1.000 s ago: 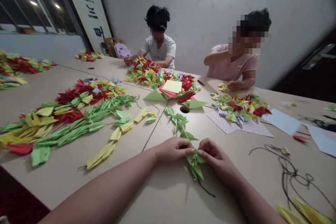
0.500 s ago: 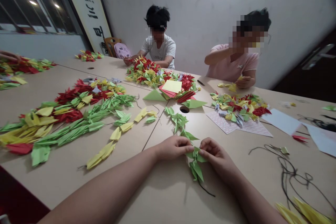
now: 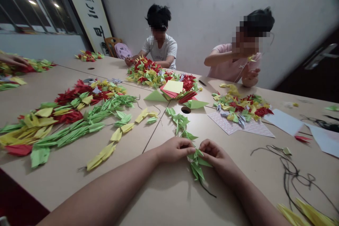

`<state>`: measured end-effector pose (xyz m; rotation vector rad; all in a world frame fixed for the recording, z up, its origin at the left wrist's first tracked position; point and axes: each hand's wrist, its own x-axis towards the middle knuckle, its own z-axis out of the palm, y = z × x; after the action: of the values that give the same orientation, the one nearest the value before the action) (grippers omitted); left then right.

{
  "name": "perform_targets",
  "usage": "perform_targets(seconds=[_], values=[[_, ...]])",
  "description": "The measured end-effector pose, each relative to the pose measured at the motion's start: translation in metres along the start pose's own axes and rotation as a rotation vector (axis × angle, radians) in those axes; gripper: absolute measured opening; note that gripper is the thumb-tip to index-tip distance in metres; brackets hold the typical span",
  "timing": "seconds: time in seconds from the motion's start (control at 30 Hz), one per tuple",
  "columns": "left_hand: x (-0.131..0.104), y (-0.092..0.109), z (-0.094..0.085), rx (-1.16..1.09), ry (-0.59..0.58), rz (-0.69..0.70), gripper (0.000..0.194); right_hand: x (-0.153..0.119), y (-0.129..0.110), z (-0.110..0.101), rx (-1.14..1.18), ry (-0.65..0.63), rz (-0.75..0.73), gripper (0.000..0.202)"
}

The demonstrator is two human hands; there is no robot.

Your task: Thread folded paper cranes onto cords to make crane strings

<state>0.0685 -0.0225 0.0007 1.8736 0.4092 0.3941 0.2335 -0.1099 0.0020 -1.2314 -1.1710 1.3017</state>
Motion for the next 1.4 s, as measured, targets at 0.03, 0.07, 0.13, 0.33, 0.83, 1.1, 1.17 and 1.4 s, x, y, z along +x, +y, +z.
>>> perform_targets(seconds=[0.03, 0.07, 0.13, 0.33, 0.83, 1.1, 1.17, 1.4], values=[[0.0002, -0.0002, 0.0000, -0.001, 0.000, -0.002, 0.022, 0.0000, 0.0001, 0.0000, 0.004, 0.000, -0.004, 0.029], [0.0005, -0.0003, -0.0001, -0.004, -0.001, -0.005, 0.022, -0.0001, 0.0002, 0.0000, 0.007, 0.002, -0.010, 0.029], [0.0010, -0.0005, -0.0003, -0.020, -0.009, -0.016, 0.022, -0.0001, 0.0008, 0.0003, 0.013, 0.014, -0.025, 0.029], [0.0015, 0.0004, -0.0010, -0.020, -0.010, -0.035, 0.020, -0.0001, 0.0042, -0.0002, 0.005, 0.047, -0.050, 0.031], [0.0011, 0.0006, -0.0032, -0.076, -0.030, -0.076, 0.022, -0.0021, 0.0073, 0.0012, 0.084, -0.103, -0.023, 0.033], [0.0020, 0.0001, -0.0025, -0.005, -0.022, -0.051, 0.018, -0.0027, 0.0075, 0.0017, 0.019, -0.131, -0.078, 0.029], [0.0017, 0.0010, -0.0025, 0.030, -0.025, -0.055, 0.017, -0.0033, 0.0063, 0.0019, 0.006, -0.136, -0.089, 0.027], [-0.0001, 0.0033, -0.0035, 0.200, -0.031, -0.007, 0.012, -0.0034, 0.0050, 0.0014, -0.043, -0.135, -0.071, 0.027]])
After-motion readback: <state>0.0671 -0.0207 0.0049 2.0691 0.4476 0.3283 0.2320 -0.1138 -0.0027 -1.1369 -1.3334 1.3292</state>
